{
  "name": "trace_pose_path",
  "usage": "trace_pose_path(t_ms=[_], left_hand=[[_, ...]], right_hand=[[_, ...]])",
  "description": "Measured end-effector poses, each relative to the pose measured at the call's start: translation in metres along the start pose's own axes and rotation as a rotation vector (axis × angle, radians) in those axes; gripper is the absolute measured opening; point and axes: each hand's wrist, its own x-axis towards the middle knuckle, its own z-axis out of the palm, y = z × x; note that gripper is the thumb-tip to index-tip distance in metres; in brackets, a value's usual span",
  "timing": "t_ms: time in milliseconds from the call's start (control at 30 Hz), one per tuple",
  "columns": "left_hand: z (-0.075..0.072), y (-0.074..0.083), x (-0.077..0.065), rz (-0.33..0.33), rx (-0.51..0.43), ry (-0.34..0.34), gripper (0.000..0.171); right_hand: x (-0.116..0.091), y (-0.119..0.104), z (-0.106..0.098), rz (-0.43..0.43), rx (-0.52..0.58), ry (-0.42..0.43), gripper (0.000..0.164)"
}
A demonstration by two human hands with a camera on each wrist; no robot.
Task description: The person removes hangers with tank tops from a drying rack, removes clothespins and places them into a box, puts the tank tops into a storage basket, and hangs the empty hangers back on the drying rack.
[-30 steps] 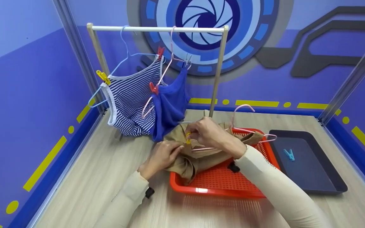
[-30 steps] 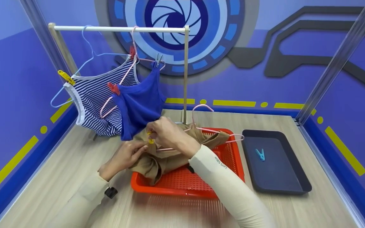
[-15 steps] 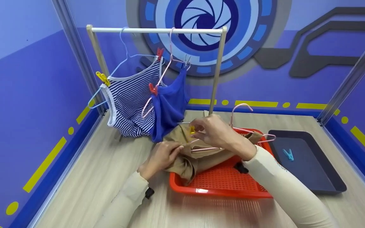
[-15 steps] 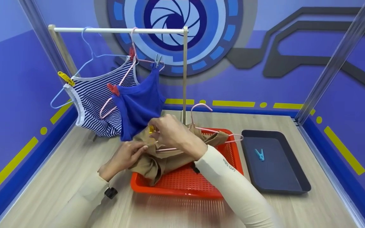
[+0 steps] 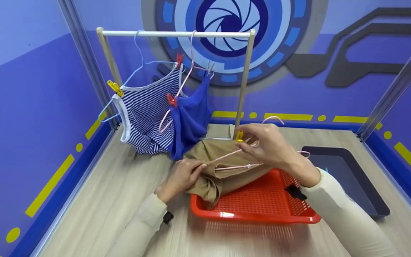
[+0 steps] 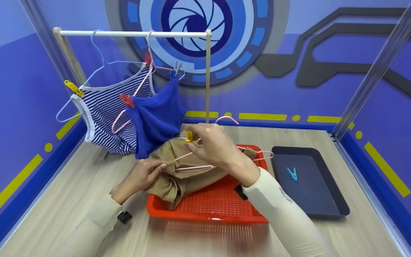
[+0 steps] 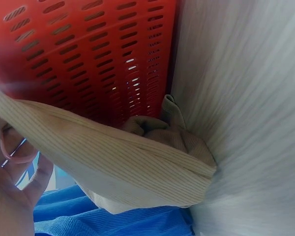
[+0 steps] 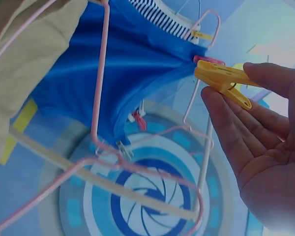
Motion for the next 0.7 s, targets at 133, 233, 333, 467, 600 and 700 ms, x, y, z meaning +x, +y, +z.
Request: trace_pose_path(t_ms=[133,233,333,467,600,700], left_hand=[[0.000,0.001,-0.001,-0.006,0.000,-0.002,0.015],[0.000,0.001,-0.001,-0.007,-0.003,0.004,0.015],[0.000,0.000,-0.002,-0.008,-0.004,0.005,0.015],[0.001,-0.001,-0.002,-0.011,0.001,0.009,0.014],[0.000,-0.001,-0.001,-0.008,0.006,0.009,0.015],[0.000,0.000,-0.001,-0.006,0.005,0.008,0.014]], right_hand=[[-0.009,0.003,-0.013,0.023,-0.033,0.023,0.033],[-0.016,0.004,-0.023,0.045,-0.062,0.035,0.035],[-0.023,0.006,-0.033,0.066,-0.087,0.051,0.036],[-0.034,0.009,-0.048,0.080,-0.118,0.076,0.038],[-0.048,0.013,-0.063,0.086,-0.156,0.121,0.040],[-0.059,0.018,-0.073,0.093,-0.181,0.170,0.041]])
